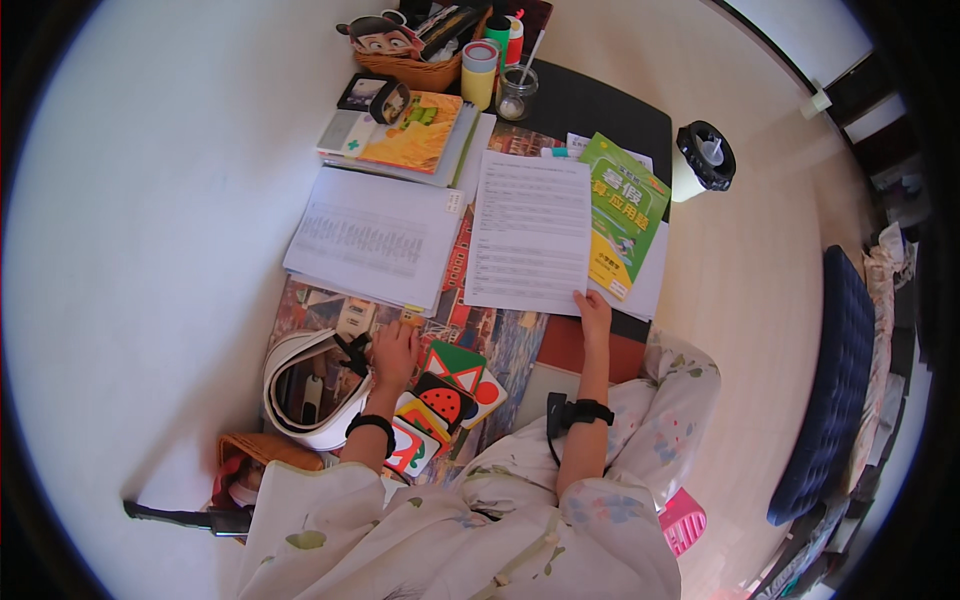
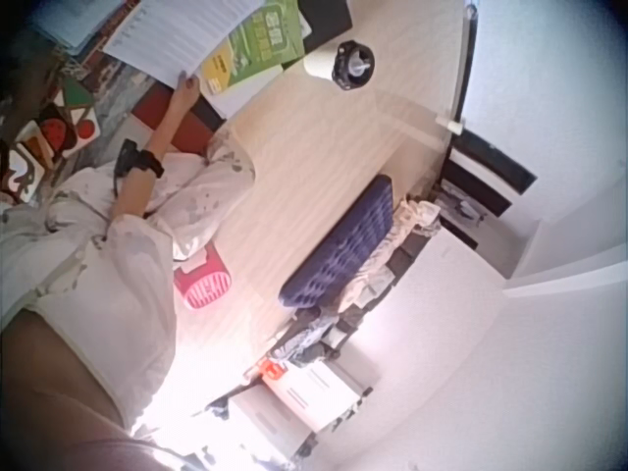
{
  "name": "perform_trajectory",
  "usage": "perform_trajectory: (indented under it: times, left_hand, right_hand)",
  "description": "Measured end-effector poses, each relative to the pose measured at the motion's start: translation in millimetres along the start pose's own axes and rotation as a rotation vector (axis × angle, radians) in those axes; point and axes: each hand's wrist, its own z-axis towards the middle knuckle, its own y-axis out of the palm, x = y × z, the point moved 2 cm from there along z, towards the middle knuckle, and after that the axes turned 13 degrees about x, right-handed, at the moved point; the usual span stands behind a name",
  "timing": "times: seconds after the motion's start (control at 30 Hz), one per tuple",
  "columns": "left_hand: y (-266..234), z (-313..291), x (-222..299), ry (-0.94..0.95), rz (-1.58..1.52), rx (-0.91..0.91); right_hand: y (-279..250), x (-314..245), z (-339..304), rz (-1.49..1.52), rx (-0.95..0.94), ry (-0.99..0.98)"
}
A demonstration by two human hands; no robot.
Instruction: The person is organizing various books, documents, and papers on a small table.
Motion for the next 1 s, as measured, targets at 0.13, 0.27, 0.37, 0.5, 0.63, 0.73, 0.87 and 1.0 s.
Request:
perform_trajectory:
  times: [0.13, 0.27, 0.37, 0.5, 0.63, 0.73, 0.87, 1.0]
  left_hand:
    - [-0.1, -0.6, -1.2, -0.012, 0.013, -0.003]
    - [1.2, -0.7, -0.1, 0.003, 0.020, 0.023]
    - [1.1, -1.3, -0.4, 0.016, 0.025, 0.028]
    - [0.4, -0.6, 0.4, 0.019, 0.010, 0.039]
    - [0.8, -1.1, 0.2, 0.021, 0.003, 0.044]
    - [0.5, -1.1, 0.6, 0.019, 0.020, 0.025]
    - [2.7, -2.4, -2.0, 0.015, 0.023, 0.016]
    - [2.8, -1.8, -1.5, 0.011, 0.023, 0.015]
  right_hand:
    - [0.9, -0.4, -0.5, -0.031, 0.009, -0.007]
    - [-0.2, 3.0, 1.6, -0.053, 0.026, -0.009]
    - [-0.4, 2.5, 1.0, -0.074, 0.032, -0.010]
    - [-0.3, 3.9, 1.7, -0.068, 0.023, 0.011]
    - [0.1, 4.5, 0.7, 0.004, 0.020, 0.012]
    - [-0.2, 3.0, 0.0, 0.008, 0.019, 0.020]
    - [0.6, 1.1, -0.9, -0.014, 0.018, 0.032]
    - [0.6, -0.1, -1.2, -0.018, 0.017, 0.025]
